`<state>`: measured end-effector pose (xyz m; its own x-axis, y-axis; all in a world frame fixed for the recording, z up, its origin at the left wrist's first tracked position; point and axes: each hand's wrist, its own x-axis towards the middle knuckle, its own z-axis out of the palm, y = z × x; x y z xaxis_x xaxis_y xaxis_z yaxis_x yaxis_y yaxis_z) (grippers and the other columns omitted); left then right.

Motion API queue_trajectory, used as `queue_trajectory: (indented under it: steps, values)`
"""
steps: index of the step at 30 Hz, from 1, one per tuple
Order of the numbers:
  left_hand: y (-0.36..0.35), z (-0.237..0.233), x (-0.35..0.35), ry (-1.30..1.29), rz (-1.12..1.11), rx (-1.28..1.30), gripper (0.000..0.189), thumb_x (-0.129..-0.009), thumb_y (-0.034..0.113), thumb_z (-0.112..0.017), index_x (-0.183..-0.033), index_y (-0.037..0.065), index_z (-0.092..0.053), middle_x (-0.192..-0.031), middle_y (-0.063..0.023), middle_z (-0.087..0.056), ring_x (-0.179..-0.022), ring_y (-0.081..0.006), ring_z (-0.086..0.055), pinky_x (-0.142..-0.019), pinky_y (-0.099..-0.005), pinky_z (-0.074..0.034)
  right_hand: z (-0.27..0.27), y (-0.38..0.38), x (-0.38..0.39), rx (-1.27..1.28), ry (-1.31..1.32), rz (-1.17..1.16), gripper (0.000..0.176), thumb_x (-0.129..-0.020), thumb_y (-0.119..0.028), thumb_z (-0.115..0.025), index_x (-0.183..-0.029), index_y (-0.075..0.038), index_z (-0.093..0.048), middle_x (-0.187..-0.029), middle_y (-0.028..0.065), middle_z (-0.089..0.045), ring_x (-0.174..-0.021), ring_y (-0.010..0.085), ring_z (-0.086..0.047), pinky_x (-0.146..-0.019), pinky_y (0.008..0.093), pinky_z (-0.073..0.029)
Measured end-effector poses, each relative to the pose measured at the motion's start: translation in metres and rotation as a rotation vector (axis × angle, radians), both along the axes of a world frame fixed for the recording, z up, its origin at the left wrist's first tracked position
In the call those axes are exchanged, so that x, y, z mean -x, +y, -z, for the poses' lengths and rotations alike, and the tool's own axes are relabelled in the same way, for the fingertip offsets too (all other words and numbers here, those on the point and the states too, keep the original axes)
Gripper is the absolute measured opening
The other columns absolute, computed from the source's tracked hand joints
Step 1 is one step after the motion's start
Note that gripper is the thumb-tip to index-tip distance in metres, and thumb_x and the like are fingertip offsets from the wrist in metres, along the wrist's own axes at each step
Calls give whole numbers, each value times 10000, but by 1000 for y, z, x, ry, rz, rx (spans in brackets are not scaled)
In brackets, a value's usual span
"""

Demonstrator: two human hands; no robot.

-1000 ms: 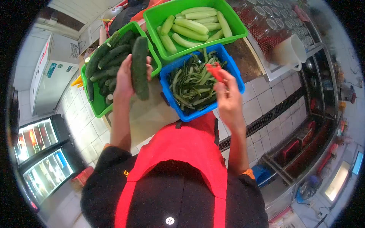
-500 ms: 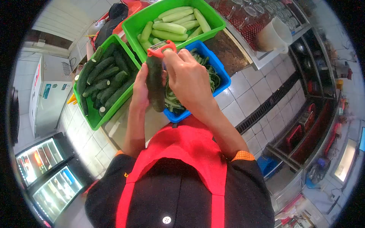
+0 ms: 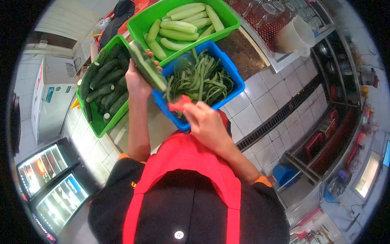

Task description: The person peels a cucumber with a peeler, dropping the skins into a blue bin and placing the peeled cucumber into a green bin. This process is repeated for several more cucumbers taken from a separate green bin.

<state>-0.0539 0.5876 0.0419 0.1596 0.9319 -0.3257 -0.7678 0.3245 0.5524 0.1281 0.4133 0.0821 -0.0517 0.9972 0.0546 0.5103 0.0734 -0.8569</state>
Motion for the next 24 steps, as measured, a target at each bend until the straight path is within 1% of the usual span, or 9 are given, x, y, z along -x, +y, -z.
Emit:
queue_trajectory:
  steps: [2, 4, 7, 10, 14, 18, 20, 22, 24]
  values:
    - [-11, -2, -5, 162, 174, -13, 568, -1035, 529, -321, -1214, 46, -560, -1002, -108, -662, -774, -232, -640, -711, -384, -549, -20, 16, -10, -23, 15, 45, 159, -937, -104, -640, -1079, -35, -662, -788, 157, -586, -677, 307, -598, -615, 376, -460]
    - [-24, -12, -16, 346, 304, 124, 615, -1021, 592, -309, -1110, 62, -609, -833, -87, -661, -701, -195, -636, -673, -339, -537, -20, 35, -12, -259, 52, 136, 169, -912, -97, -642, -1077, -65, -626, -826, 176, -588, -717, 386, -613, -616, 443, -482]
    - [-40, -14, -40, 248, 257, 46, 601, -1016, 591, -346, -1133, 60, -603, -845, -80, -661, -717, -173, -639, -657, -315, -533, -33, 57, -20, -328, -46, 187, 161, -916, -99, -634, -1072, -76, -604, -830, 186, -588, -728, 401, -617, -613, 460, -489]
    - [-49, -16, -42, 336, 357, -54, 558, -1027, 549, -374, -1157, 54, -595, -857, -74, -661, -728, -159, -635, -667, -297, -530, -44, 72, -24, -349, -113, 201, 145, -915, -99, -632, -1053, -85, -590, -828, 191, -586, -727, 412, -619, -607, 478, -496]
    - [-56, -20, -44, 351, 346, -111, 509, -1043, 489, -392, -1180, 40, -587, -921, -63, -666, -758, -135, -633, -679, -292, -529, -40, 85, -28, -402, -168, 177, 84, -920, -136, -616, -961, -73, -576, -806, 186, -589, -706, 408, -618, -589, 489, -498]
    - [-61, -32, -46, 369, 301, -107, 532, -1040, 497, -395, -1206, 29, -585, -955, -59, -668, -780, -126, -632, -695, -292, -533, -48, 84, -25, -344, -161, 172, 102, -918, -141, -608, -928, -49, -563, -784, 190, -588, -713, 415, -616, -610, 494, -497]
    - [-57, -23, -39, 500, 289, -207, 552, -1042, 502, -382, -1227, 23, -584, -973, -66, -669, -796, -118, -629, -726, -288, -536, -47, 83, -21, -320, -112, 174, 100, -928, -87, -631, -924, -1, -580, -774, 183, -596, -709, 375, -597, -620, 441, -458]
    - [-49, -16, -39, 492, 255, -180, 561, -1044, 507, -368, -1212, 21, -593, -961, -75, -663, -821, -129, -629, -737, -304, -536, -39, 74, -14, -300, -65, 128, 99, -928, -81, -625, -917, 7, -582, -772, 187, -597, -713, 380, -599, -626, 444, -461]
    - [-37, -14, -40, 356, 50, -96, 562, -1051, 500, -343, -1224, 19, -578, -939, -83, -647, -816, -158, -623, -742, -317, -526, -31, 55, -6, -279, -16, 74, 99, -928, -76, -620, -911, 15, -585, -770, 191, -597, -717, 385, -602, -633, 447, -464]
